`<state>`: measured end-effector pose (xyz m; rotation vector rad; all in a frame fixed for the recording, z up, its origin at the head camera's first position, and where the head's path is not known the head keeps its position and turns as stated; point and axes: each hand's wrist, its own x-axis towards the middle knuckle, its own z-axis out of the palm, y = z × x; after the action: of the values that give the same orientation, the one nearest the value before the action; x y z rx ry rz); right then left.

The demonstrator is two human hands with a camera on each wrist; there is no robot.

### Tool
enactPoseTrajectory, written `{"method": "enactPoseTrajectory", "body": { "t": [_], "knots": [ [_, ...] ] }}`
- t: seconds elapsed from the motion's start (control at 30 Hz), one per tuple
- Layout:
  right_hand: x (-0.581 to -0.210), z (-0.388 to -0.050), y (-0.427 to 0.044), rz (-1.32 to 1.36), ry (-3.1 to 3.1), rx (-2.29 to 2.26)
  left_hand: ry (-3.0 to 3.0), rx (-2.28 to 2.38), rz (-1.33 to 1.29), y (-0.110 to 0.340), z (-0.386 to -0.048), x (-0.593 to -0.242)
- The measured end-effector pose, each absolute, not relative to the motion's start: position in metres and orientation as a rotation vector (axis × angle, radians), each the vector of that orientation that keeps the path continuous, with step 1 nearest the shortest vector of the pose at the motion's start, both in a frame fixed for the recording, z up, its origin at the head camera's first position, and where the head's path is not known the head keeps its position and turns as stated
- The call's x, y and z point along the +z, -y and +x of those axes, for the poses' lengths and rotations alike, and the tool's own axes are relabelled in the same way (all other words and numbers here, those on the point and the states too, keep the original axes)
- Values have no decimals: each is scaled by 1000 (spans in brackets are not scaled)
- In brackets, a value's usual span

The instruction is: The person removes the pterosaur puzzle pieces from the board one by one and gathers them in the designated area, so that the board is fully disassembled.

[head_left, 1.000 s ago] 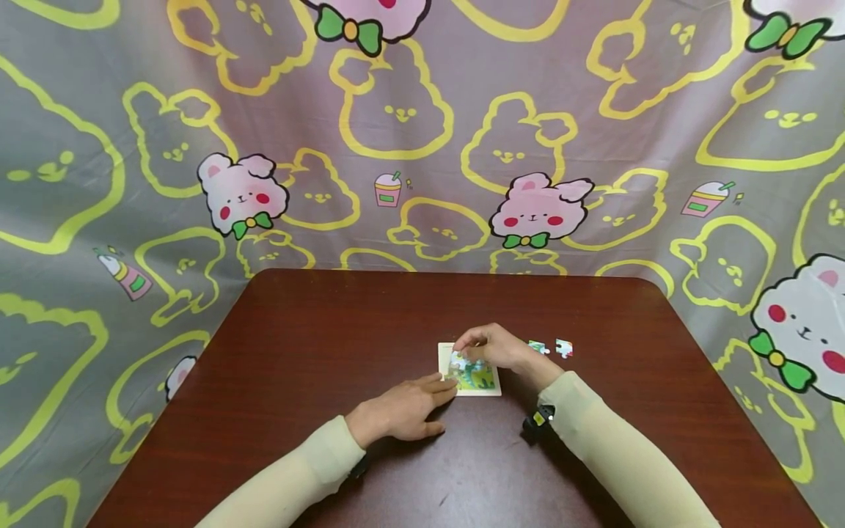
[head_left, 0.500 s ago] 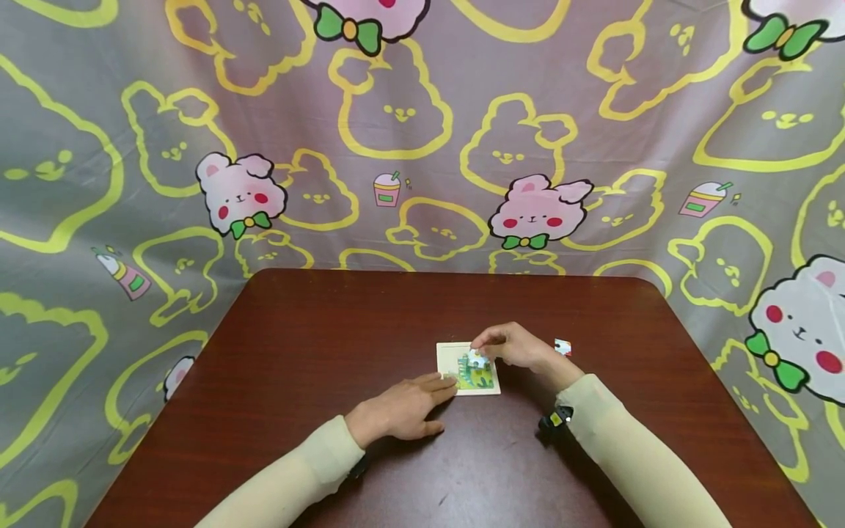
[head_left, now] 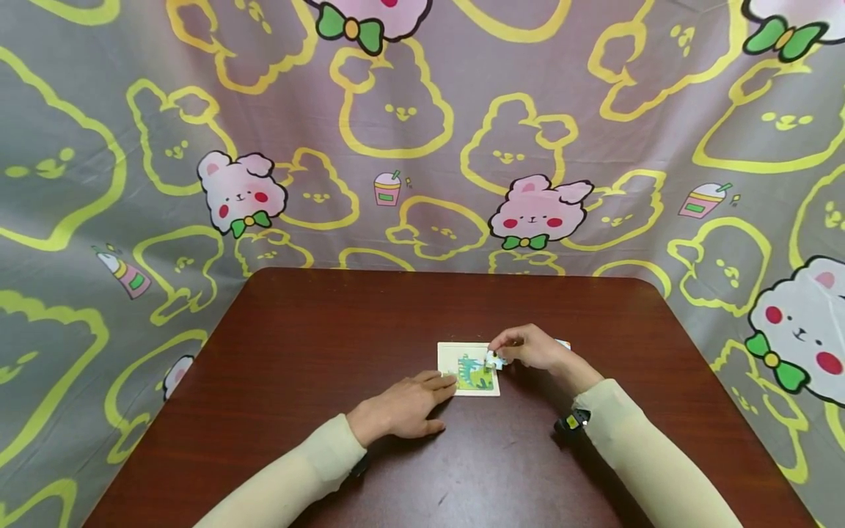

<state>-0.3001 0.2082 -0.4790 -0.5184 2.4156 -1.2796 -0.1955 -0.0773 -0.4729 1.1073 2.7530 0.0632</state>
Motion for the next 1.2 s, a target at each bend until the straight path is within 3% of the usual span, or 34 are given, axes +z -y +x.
{"method": "enactPoseTrajectory", "body": {
  "t": [0.6, 1.2],
  "knots": [
    [-484, -300, -238, -528, -2444, -1194, -2747, 92, 1076, 78, -194, -476],
    [-486, -300, -237, -564, -2519, -1146, -2751, 112, 1099, 79, -194, -477]
  ]
}}
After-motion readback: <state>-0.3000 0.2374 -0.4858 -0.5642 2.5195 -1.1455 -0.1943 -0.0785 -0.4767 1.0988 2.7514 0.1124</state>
